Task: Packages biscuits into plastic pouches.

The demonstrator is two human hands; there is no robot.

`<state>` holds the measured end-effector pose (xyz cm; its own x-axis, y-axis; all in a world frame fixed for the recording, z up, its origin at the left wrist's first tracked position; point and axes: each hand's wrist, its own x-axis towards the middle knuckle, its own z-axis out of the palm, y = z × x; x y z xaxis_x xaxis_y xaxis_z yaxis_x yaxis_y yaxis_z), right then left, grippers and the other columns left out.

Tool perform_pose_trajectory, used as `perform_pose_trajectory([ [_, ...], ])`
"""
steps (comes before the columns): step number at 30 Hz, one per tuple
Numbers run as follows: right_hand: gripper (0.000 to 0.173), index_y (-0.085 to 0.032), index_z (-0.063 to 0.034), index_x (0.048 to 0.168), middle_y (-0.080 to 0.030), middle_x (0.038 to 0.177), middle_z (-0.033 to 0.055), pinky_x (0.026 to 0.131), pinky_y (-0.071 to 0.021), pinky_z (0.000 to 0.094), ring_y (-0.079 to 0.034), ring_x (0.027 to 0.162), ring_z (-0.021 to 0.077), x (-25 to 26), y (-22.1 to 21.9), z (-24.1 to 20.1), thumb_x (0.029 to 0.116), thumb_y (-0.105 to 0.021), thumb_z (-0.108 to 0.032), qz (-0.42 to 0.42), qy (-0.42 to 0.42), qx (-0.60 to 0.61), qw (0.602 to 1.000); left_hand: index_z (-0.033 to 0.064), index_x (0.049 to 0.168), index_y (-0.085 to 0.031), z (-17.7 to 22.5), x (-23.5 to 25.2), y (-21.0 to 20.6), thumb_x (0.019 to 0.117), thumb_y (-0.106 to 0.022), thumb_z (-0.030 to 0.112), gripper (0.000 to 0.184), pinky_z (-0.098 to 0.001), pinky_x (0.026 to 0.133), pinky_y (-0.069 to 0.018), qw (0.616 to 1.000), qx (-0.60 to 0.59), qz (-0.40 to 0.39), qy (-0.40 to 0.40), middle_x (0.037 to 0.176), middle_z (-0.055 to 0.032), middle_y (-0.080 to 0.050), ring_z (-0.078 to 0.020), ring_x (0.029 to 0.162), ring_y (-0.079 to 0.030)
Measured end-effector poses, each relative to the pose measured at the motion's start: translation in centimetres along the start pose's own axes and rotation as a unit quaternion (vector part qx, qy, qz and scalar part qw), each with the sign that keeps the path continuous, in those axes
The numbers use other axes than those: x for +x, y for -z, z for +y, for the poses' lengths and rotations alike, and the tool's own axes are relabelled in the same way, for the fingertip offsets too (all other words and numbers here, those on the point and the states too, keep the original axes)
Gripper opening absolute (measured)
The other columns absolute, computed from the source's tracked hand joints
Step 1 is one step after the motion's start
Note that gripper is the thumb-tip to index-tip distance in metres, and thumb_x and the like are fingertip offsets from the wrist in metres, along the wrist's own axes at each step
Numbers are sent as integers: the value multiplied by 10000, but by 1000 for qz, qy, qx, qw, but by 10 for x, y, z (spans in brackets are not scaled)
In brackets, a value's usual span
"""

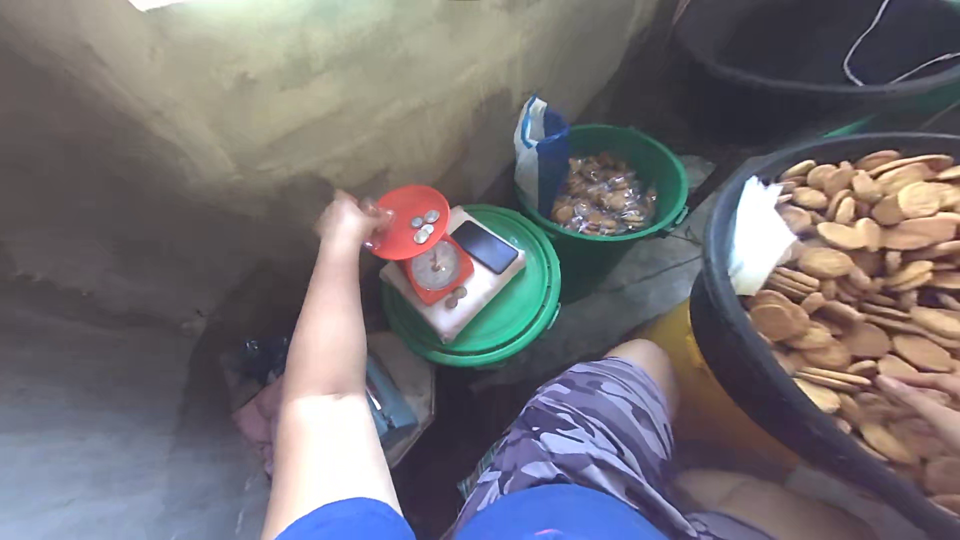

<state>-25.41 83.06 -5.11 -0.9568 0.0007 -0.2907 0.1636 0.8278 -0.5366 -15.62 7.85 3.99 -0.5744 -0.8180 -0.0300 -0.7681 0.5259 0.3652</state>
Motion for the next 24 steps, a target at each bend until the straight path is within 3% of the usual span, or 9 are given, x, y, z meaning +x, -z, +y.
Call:
perform_pose_trajectory([
  [4,459,-593,23,1344,-586,1287,362,969,-483,663,-643,1101,481,0,1,0,1071,-543,-342,8,30,-34,999,15,1418,-520,7,-9,13,855,-803,287,686,-707,1002,-457,995,-8,100,-17,1317,-302,-619,-500,1232,-597],
  [6,449,-621,39,1314,-577,1294,374,1010,-438,672,-599,1159,506,-6,5,-4,1067,-541,-327,79,83,-53,992,-7,1372,-557,28,-31,26,903,-762,273,583,-688,1016,-457,986,-15,130,-102,1345,-294,-597,-488,1244,-587],
  [8,437,-667,56,1229,-631,1204,357,958,-496,622,-646,1073,482,-8,5,-9,1064,-526,-324,218,184,-53,957,25,1328,-612,64,-65,32,916,-767,264,501,-611,1050,-475,963,-54,118,-236,1338,-245,-611,-412,1251,-598],
  [10,422,-673,76,1181,-659,1113,336,892,-539,556,-670,969,430,-14,6,-34,1069,-519,-301,293,283,-22,913,63,1285,-667,109,-105,20,900,-790,213,431,-502,1071,-494,918,-115,38,-377,1291,-191,-640,-316,1230,-616],
  [13,383,-661,100,1201,-668,1176,291,924,-564,433,-688,1016,307,-41,11,-98,1026,-582,-231,225,369,41,901,46,1223,-715,200,-176,-25,887,-792,131,355,-452,1013,-536,782,-161,-118,-590,1160,-153,-710,-257,1108,-680],
  [16,558,-520,-2,1440,-648,1331,165,994,-558,359,-679,1135,189,-36,31,-125,945,-719,-168,58,302,151,939,109,1385,-602,301,-250,-72,906,-789,135,514,-550,939,-559,693,-99,-222,-679,1161,-125,-726,-295,1048,-707],
  [20,377,-658,-53,1319,-722,1164,152,949,-574,447,-713,1010,225,-9,55,-86,970,-720,-181,119,165,236,950,220,1478,-524,412,-331,-142,894,-705,28,641,-660,925,-534,641,-99,-186,-738,1247,-165,-696,-412,1109,-679],
  [22,406,-624,-55,1360,-683,1266,174,1015,-546,481,-678,1135,266,5,59,-52,1004,-672,-243,231,105,343,904,121,1497,-490,453,-361,-182,994,-634,143,524,-596,1101,-455,659,-210,-178,-700,1410,-209,-587,-398,1307,-565],
  [24,487,-562,-16,1394,-644,1316,186,1030,-546,442,-647,1190,251,18,52,-21,988,-691,-250,305,87,486,815,-16,1560,-315,473,-388,-226,962,-725,231,766,-496,1163,-421,661,-365,-280,-593,1543,-258,-435,-358,1405,-476],
])
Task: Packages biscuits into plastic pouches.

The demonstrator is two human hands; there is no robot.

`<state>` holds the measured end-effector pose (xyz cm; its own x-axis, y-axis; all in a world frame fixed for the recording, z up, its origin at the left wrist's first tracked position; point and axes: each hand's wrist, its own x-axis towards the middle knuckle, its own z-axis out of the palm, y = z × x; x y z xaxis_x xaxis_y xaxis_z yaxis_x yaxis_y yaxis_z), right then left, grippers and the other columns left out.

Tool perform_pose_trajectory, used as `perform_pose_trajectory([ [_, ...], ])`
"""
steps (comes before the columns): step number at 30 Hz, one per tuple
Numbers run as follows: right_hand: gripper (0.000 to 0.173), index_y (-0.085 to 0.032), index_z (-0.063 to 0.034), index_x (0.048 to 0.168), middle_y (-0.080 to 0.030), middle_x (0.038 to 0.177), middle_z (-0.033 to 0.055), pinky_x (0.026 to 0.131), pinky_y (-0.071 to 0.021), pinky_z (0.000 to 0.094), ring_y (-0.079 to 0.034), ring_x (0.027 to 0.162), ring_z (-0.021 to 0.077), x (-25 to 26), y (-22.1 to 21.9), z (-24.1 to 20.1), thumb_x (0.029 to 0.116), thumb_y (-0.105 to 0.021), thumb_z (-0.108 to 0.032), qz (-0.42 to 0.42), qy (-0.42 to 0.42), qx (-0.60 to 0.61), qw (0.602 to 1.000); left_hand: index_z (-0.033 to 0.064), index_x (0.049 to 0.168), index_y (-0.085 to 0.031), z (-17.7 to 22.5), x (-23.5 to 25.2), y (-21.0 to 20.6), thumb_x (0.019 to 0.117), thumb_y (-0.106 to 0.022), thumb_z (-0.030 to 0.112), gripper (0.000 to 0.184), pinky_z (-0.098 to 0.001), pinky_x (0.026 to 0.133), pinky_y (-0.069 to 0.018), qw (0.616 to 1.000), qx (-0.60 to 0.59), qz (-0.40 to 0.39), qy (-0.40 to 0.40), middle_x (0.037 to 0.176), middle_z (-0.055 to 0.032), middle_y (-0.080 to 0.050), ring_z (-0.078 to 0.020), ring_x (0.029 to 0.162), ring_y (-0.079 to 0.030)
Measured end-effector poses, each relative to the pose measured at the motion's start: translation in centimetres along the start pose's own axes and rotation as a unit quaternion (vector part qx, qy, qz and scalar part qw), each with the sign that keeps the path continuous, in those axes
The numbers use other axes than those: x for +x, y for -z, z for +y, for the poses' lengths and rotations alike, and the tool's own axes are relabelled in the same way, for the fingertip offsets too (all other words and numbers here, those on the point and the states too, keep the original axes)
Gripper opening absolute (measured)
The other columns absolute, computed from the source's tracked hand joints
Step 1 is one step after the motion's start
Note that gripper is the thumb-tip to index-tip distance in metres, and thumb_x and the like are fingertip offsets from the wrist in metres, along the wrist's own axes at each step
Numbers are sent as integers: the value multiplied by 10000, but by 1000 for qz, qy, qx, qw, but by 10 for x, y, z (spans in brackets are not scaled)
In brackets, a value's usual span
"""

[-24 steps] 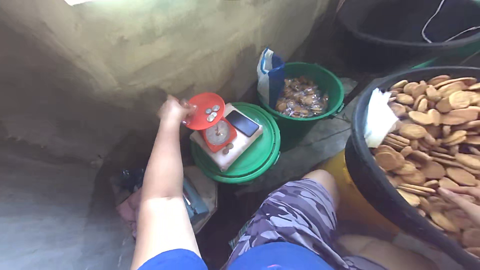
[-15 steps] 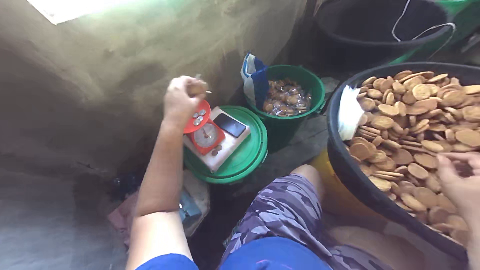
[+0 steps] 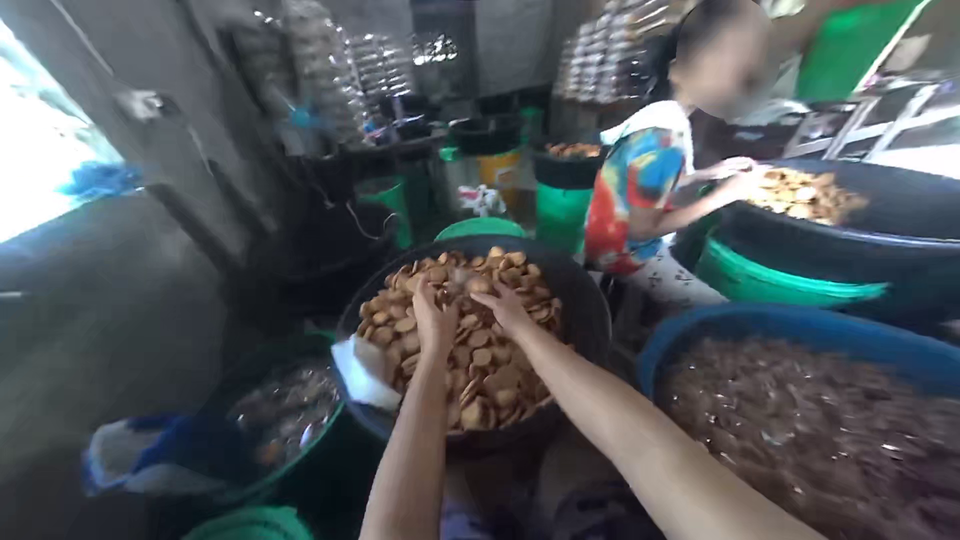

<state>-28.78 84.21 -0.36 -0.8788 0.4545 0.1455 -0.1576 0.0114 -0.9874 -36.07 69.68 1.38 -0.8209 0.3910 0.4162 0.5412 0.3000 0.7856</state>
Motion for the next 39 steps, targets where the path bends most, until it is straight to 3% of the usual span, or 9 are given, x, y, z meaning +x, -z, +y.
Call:
perform_pose_trajectory([
  [2,477,-486,1,1448,-604,1364,183,1027,-538,406,-625,1212,231,6,8,9,1034,-616,-197,26,-15,110,993,-10,1573,-260,-8,-3,-32,980,-711,274,797,-443,1075,-508,979,-179,-29,92,1469,-244,-516,-289,1304,-576],
  [5,468,-435,-34,1498,-579,1405,159,1058,-501,406,-592,1247,215,4,7,1,1104,-454,-285,1,-27,126,992,9,1484,-467,-1,-13,-43,1084,-525,308,503,-451,983,-566,929,-296,-149,166,1307,-208,-642,-272,1144,-672],
  [13,583,-485,-136,1497,-599,1413,94,1003,-538,478,-624,1223,240,6,3,15,1056,-482,-518,-72,-102,95,988,109,1431,-542,-14,-10,-17,1091,-431,487,520,-466,851,-602,901,-360,-52,237,1190,-141,-692,-269,987,-702],
  [20,200,-694,-18,988,-689,893,77,786,-568,353,-653,794,142,2,9,15,939,-754,-203,11,-32,1,999,145,1478,-511,-9,-8,-17,1115,-390,428,477,-510,897,-595,902,-340,-81,255,1334,-150,-631,-305,1097,-684],
  [24,589,-400,-126,1547,-540,1457,108,1053,-502,467,-563,1295,226,11,20,18,1000,-562,-272,-117,7,39,992,123,1439,-506,-10,-8,-2,1115,-281,485,535,-440,856,-594,886,-326,-192,267,1238,-110,-676,-239,1025,-692],
  [25,544,-418,-115,1541,-518,1505,94,1095,-479,460,-537,1342,211,12,24,17,1031,-520,-277,-163,6,29,986,97,1426,-514,-12,-7,1,1117,-263,489,558,-448,879,-591,881,-318,-224,270,1223,-117,-679,-242,1039,-690],
  [29,213,-693,-16,1028,-671,1200,86,980,-520,363,-631,1104,137,13,33,11,999,-664,-225,-156,26,-98,983,36,1296,-607,-27,0,4,1112,-284,506,599,-504,902,-577,883,-286,-217,301,1115,-135,-704,-275,1028,-692],
  [34,167,-703,25,1064,-713,932,66,827,-581,308,-672,829,94,10,38,6,1001,-649,-120,-161,27,-95,982,50,1338,-564,-25,3,11,1108,-330,498,555,-475,839,-602,861,-365,-121,331,1107,-136,-704,-268,965,-707],
  [39,657,-661,7,847,-637,711,101,704,-582,435,-648,666,208,10,12,16,1115,-314,-483,14,3,-147,989,93,1286,-572,-23,3,9,1110,-365,452,450,-340,647,-588,841,-436,-56,315,1025,-93,-698,-184,782,-684],
])
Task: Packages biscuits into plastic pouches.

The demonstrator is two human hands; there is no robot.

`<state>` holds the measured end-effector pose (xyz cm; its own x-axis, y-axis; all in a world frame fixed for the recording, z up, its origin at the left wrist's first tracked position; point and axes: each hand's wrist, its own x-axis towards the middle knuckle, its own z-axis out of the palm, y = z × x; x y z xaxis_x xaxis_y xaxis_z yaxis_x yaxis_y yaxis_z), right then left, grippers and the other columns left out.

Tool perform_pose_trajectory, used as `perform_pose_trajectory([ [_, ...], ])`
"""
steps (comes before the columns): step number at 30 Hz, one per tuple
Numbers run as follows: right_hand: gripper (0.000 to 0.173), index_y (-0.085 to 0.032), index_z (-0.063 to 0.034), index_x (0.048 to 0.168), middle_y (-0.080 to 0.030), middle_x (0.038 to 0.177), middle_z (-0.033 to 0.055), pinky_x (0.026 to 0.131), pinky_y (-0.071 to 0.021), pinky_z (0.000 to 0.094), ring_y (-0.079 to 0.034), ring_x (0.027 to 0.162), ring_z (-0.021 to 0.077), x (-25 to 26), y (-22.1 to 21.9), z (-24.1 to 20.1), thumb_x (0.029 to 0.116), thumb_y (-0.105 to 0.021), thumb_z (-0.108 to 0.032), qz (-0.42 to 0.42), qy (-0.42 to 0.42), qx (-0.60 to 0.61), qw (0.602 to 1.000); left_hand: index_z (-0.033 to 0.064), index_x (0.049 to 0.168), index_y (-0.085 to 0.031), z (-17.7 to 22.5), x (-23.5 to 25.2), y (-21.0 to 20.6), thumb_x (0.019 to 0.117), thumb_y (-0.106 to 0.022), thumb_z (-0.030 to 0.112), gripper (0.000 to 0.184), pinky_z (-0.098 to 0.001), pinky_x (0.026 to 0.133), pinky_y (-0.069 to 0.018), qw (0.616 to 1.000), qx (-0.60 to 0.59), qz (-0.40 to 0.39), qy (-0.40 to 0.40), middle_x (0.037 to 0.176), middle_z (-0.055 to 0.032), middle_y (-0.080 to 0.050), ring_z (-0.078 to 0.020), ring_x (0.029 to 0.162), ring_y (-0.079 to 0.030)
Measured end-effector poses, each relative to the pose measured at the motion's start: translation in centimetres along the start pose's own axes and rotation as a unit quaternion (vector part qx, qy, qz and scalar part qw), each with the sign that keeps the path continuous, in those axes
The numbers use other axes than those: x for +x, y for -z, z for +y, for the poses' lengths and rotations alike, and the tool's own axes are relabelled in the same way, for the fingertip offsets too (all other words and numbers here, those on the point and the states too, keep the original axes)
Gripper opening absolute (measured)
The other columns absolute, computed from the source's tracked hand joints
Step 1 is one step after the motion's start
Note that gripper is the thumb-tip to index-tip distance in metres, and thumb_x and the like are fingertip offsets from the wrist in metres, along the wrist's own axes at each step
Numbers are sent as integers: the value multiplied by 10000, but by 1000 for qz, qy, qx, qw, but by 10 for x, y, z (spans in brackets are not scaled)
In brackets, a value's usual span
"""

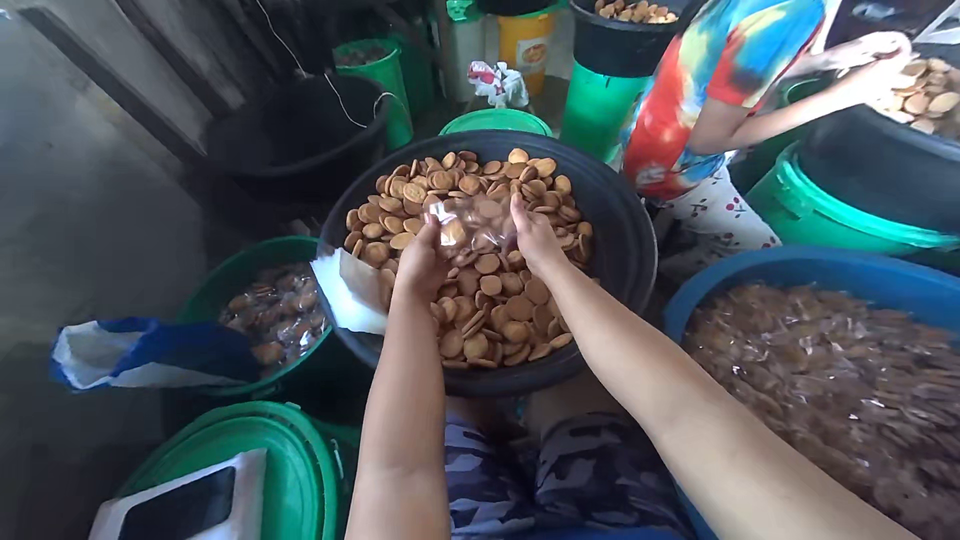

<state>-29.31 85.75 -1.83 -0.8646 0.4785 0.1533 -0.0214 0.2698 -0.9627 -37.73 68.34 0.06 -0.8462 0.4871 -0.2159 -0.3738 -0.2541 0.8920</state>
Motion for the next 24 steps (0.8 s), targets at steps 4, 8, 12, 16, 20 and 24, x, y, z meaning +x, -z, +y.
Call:
perform_pose_trajectory([
  [4,319,-707,-153,1268,-561,1396,208,949,-529,630,-628,1166,399,-4,-17,21,972,-593,-117,-214,52,-328,918,171,1297,-558,13,-8,4,1080,-403,507,429,-303,622,-585,988,-143,26,-42,1060,-69,-683,-156,782,-679],
  [8,383,-723,-307,1289,-524,1457,177,945,-527,642,-617,1177,419,-6,-41,26,968,-635,-116,-281,75,-437,851,216,1391,-551,9,-10,10,1097,-430,342,342,-291,728,-598,986,-126,-50,-96,1155,-44,-692,-142,891,-693],
  [12,275,-776,-194,1173,-561,1422,147,1038,-452,653,-525,1300,399,3,-26,19,911,-713,-140,-248,126,-440,854,155,1412,-503,6,-4,13,1096,-470,319,358,-411,868,-595,985,-133,-37,-106,1188,-89,-657,-228,1003,-684],
  [16,368,-739,-40,1141,-639,1304,212,1017,-449,661,-589,1221,430,-12,-16,9,858,-810,-266,-302,88,-534,785,143,1441,-478,9,-1,11,1081,-502,356,419,-495,857,-611,978,-188,-5,-92,1234,-159,-655,-313,1010,-703],
  [20,293,-689,-17,1129,-685,1167,219,878,-524,669,-662,1085,441,-18,-24,-1,922,-727,-221,-292,12,-521,802,172,1409,-530,7,-4,10,1074,-526,343,376,-348,810,-617,992,-104,-45,-52,1196,-74,-679,-194,955,-707],
  [24,421,-599,-121,1362,-652,1295,195,918,-528,657,-651,1152,431,-8,-25,17,959,-685,-208,-265,7,-500,824,102,1316,-598,7,-8,5,1101,-458,287,317,-360,799,-617,992,-118,-29,-35,1144,-100,-717,-213,931,-724],
])
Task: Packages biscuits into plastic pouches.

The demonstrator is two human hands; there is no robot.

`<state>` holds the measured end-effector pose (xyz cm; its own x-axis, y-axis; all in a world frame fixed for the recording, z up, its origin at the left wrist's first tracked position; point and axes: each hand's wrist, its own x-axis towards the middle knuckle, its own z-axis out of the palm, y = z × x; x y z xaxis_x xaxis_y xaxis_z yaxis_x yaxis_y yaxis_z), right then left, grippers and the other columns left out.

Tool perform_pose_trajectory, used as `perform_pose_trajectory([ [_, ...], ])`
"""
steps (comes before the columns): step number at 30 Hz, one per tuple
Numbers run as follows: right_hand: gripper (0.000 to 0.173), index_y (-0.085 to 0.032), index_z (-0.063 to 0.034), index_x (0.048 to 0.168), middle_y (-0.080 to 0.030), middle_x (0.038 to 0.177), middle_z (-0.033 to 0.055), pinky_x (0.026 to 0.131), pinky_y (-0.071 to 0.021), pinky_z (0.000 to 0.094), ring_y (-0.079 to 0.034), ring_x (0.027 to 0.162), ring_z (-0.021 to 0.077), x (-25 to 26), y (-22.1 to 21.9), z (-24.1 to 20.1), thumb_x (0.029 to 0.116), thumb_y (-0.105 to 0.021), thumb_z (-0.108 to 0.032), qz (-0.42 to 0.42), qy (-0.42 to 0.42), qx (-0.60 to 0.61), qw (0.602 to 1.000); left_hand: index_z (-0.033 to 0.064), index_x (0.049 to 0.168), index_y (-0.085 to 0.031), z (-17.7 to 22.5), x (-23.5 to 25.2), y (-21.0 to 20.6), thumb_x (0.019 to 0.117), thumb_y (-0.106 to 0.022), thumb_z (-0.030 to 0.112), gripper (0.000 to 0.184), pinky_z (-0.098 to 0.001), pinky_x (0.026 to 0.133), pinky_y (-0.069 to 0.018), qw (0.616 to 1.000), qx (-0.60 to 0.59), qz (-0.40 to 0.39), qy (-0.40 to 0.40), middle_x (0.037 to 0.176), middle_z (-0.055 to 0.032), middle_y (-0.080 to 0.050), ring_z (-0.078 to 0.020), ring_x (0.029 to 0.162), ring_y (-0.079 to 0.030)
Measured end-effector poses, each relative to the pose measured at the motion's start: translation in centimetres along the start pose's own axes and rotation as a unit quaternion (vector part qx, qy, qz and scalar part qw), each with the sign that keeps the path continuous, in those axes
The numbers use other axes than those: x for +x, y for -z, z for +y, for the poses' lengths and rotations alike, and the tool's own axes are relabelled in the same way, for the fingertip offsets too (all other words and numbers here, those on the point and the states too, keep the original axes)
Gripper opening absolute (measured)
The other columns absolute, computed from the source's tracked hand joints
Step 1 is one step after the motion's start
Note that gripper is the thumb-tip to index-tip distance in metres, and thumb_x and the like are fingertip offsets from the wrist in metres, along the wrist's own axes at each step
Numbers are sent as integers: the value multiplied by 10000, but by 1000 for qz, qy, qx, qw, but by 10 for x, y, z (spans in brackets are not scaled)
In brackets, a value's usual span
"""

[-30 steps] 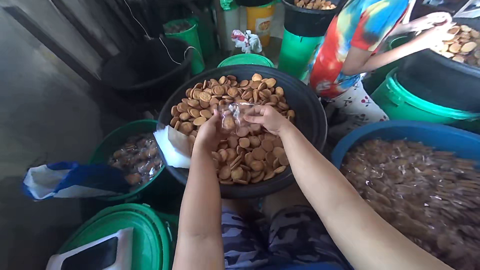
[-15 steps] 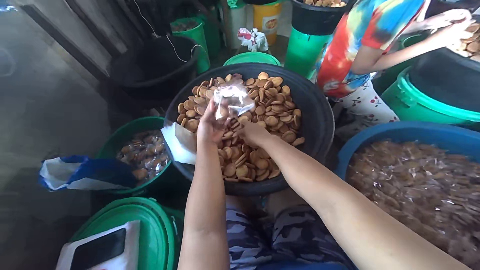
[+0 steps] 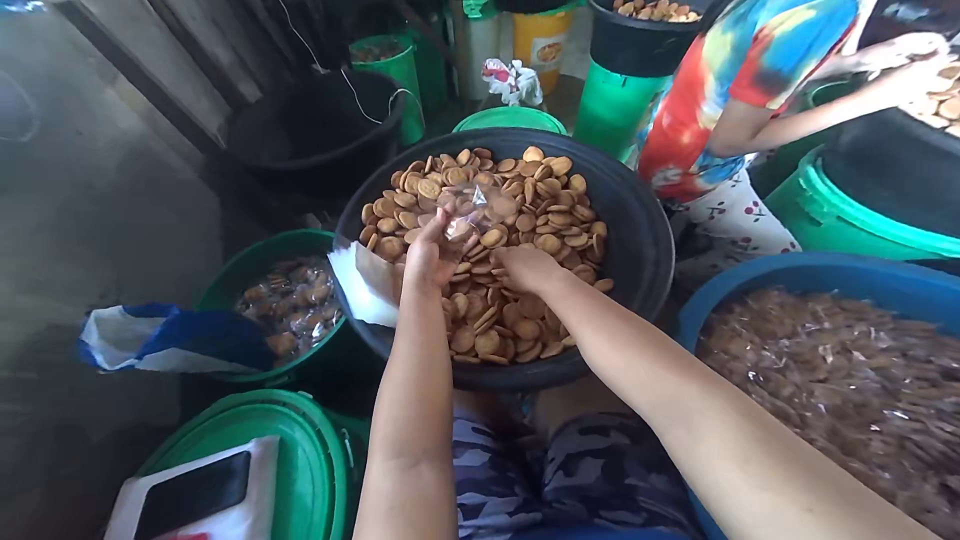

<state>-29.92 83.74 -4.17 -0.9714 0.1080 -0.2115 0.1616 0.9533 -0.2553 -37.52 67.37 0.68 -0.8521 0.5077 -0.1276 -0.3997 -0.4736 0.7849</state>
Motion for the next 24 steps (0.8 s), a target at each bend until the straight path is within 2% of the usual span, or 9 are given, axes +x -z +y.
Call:
perform_pose_trajectory([
  [2,433,-604,-100,1332,-605,1349,208,961,-515,654,-615,1206,439,7,-5,7,925,-737,-165,1,0,31,1000,131,1328,-589,-1,1,1,1118,-396,341,354,-359,793,-620,1000,-4,-11,-6,1159,-90,-711,-208,933,-722],
  [4,410,-669,-34,1271,-647,1281,241,1018,-475,660,-613,1211,440,12,-2,18,941,-742,-267,38,-9,117,992,186,1385,-549,-1,0,-1,1114,-364,429,408,-289,729,-606,1000,14,-6,-4,1170,-58,-697,-155,885,-709],
  [6,485,-692,14,1208,-674,1184,272,1004,-470,673,-634,1149,446,10,10,30,941,-746,-387,88,-34,234,968,153,1331,-540,-2,1,0,1093,-445,426,374,-250,676,-600,999,34,3,-1,1089,-50,-695,-116,806,-697],
  [8,483,-683,32,1187,-682,1138,264,973,-499,639,-662,1080,410,3,25,39,984,-681,-406,127,-77,330,932,122,1316,-573,-3,4,2,1065,-547,327,326,-278,689,-598,999,44,8,3,1090,-62,-688,-138,835,-691],
  [10,446,-657,33,1223,-703,1085,205,871,-588,499,-712,926,291,-2,32,42,1031,-603,-367,191,-104,456,863,114,1337,-590,-2,4,-1,1075,-508,274,318,-332,717,-603,998,55,-1,13,1137,-89,-691,-186,885,-699],
  [12,437,-635,11,1229,-688,987,125,725,-604,367,-680,748,182,-4,37,44,1033,-599,-378,256,-101,590,759,124,1389,-580,-2,5,-2,1099,-452,282,353,-332,714,-605,997,68,-18,17,1140,-97,-708,-188,860,-706],
  [15,398,-633,-28,1236,-687,967,74,674,-590,314,-662,716,147,-6,44,48,1010,-652,-354,301,-90,691,651,111,1287,-584,-7,11,5,1103,-449,342,325,-274,629,-563,994,108,-26,-3,1003,-65,-704,-129,731,-654],
  [21,308,-631,-61,1207,-698,930,65,656,-562,286,-663,727,143,-14,54,44,1027,-614,-310,292,-89,766,565,98,1281,-566,-8,13,10,1095,-470,337,318,-294,665,-589,994,105,-28,-1,983,-85,-695,-152,745,-668],
  [24,244,-637,-72,1145,-697,916,57,649,-552,286,-657,728,138,-17,56,42,1031,-567,-277,277,-59,760,585,103,1309,-547,-10,15,14,1086,-492,336,328,-285,652,-581,994,106,-32,9,1001,-89,-693,-147,735,-660],
])
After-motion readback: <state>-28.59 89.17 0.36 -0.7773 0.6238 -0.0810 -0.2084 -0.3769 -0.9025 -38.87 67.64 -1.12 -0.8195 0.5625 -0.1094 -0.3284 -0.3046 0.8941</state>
